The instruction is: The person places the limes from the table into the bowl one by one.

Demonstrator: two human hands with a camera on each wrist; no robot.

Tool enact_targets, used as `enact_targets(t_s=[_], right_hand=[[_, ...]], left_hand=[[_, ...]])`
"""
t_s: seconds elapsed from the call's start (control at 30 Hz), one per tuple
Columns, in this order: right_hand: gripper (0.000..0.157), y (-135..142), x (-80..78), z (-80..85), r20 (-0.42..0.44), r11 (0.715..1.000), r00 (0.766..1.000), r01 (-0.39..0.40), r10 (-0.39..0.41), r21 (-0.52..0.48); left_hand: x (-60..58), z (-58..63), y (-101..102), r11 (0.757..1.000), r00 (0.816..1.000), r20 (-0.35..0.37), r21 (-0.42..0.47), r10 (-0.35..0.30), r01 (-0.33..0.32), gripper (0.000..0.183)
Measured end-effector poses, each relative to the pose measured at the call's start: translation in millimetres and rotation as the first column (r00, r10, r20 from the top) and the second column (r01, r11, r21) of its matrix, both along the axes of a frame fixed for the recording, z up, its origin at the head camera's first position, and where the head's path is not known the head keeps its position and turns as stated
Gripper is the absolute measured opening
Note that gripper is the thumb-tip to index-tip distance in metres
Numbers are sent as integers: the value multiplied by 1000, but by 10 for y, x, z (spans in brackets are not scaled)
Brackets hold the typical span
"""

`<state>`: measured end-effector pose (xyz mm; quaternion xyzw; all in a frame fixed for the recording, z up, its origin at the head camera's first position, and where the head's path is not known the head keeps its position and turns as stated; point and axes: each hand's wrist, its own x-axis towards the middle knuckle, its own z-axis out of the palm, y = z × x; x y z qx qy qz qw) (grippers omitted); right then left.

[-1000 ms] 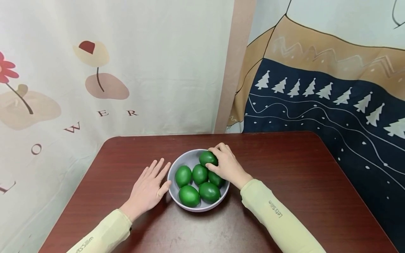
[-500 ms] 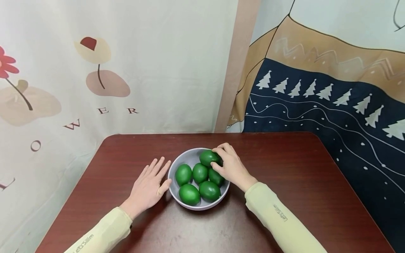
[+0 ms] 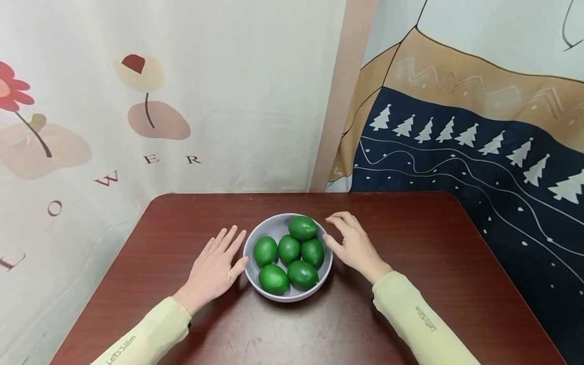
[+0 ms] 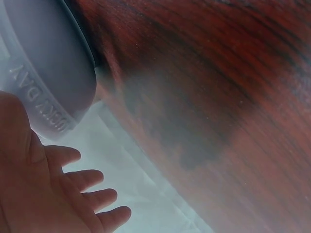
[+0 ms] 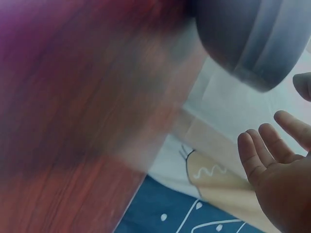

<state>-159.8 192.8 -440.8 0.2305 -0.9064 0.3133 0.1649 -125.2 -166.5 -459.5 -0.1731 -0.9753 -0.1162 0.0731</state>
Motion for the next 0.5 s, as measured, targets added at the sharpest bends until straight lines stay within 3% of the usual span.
enact_targets(t_s=[0.27,0.5], right_hand=[[39,189,-1,-49,16,999,999,36,-36,12],[40,321,-22,5,6,996,998,66,-67,56]], left_hand=[[-18,16,-31,1000,999,35,25,0,-1,71],[-67,77,-137,999,999,37,41,0,-2,75]])
